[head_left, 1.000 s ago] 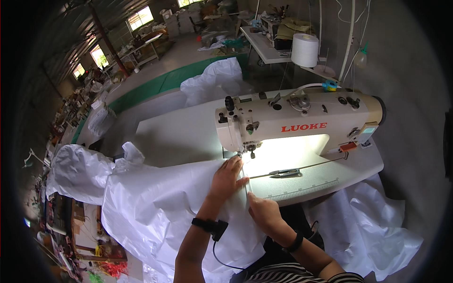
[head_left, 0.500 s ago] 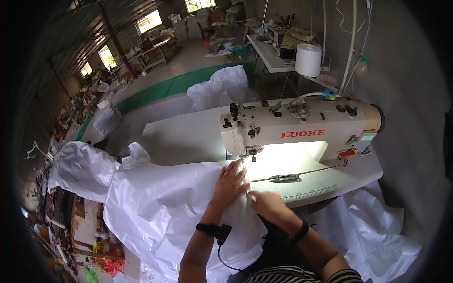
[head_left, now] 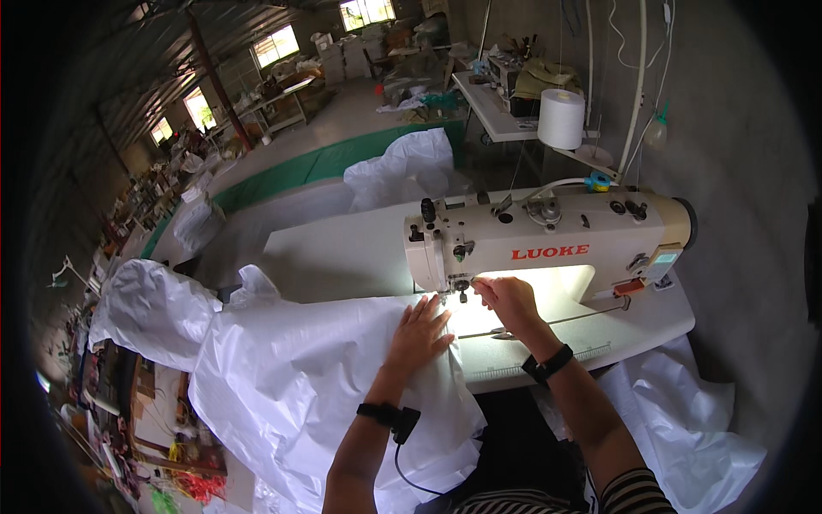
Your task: The recorder is sewing large white plastic sheets using an industrial sewing machine.
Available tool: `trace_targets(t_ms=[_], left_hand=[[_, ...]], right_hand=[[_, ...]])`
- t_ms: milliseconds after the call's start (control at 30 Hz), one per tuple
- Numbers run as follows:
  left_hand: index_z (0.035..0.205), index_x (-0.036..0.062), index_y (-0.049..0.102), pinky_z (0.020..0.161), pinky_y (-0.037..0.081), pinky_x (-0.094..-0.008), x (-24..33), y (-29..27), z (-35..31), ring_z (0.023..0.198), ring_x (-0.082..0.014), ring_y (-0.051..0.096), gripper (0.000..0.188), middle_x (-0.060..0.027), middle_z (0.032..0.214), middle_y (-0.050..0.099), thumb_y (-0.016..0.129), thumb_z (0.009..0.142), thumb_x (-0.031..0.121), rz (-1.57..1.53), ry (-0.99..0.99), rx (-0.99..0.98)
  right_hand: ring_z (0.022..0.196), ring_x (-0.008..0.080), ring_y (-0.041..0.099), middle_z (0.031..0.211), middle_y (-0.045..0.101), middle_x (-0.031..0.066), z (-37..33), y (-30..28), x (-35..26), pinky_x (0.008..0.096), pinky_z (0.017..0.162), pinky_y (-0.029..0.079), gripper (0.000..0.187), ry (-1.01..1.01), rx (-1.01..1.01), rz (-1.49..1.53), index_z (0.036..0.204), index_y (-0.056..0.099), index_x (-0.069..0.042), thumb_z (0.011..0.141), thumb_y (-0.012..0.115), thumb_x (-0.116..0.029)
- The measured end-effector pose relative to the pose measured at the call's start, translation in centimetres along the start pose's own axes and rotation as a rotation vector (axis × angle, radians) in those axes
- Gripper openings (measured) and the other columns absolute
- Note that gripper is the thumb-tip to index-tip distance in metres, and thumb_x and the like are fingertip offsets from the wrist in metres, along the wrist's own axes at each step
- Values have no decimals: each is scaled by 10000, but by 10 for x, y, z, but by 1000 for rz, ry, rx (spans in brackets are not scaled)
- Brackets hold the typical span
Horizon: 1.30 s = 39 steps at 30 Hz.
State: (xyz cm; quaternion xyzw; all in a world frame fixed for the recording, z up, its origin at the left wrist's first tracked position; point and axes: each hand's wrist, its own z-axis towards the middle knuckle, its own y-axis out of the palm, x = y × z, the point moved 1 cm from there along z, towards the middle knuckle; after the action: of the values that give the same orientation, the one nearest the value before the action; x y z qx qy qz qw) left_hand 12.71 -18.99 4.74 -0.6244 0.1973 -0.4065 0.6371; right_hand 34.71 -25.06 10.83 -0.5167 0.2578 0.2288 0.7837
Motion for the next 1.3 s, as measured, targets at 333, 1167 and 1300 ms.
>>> trace_targets(t_ms=[333,1167,1300], left_hand=[[1419,191,566,1208,247,-513,2,-3,-8,1495,-348,297,542,-169,1593,356,566,964,484,48,66,20],[1332,171,620,1174,320,-499,-8,-25,4,1445,-324,377,447,-143,1536,432,651,924,350,70,186,67],[1218,109,665,969,510,-453,41,-30,-49,1168,-330,615,387,-131,1320,617,742,848,194,-61,236,306]], right_hand=[[572,224,661,620,656,53,0,6,6,362,574,498,333,12,24,20,888,727,-102,1021,541,-344],[578,264,665,621,648,81,-51,17,0,379,580,517,280,-125,53,-90,817,677,-76,992,608,-284],[614,272,666,677,654,91,-112,6,-6,387,582,518,239,-150,-24,27,825,671,-65,973,638,-249]])
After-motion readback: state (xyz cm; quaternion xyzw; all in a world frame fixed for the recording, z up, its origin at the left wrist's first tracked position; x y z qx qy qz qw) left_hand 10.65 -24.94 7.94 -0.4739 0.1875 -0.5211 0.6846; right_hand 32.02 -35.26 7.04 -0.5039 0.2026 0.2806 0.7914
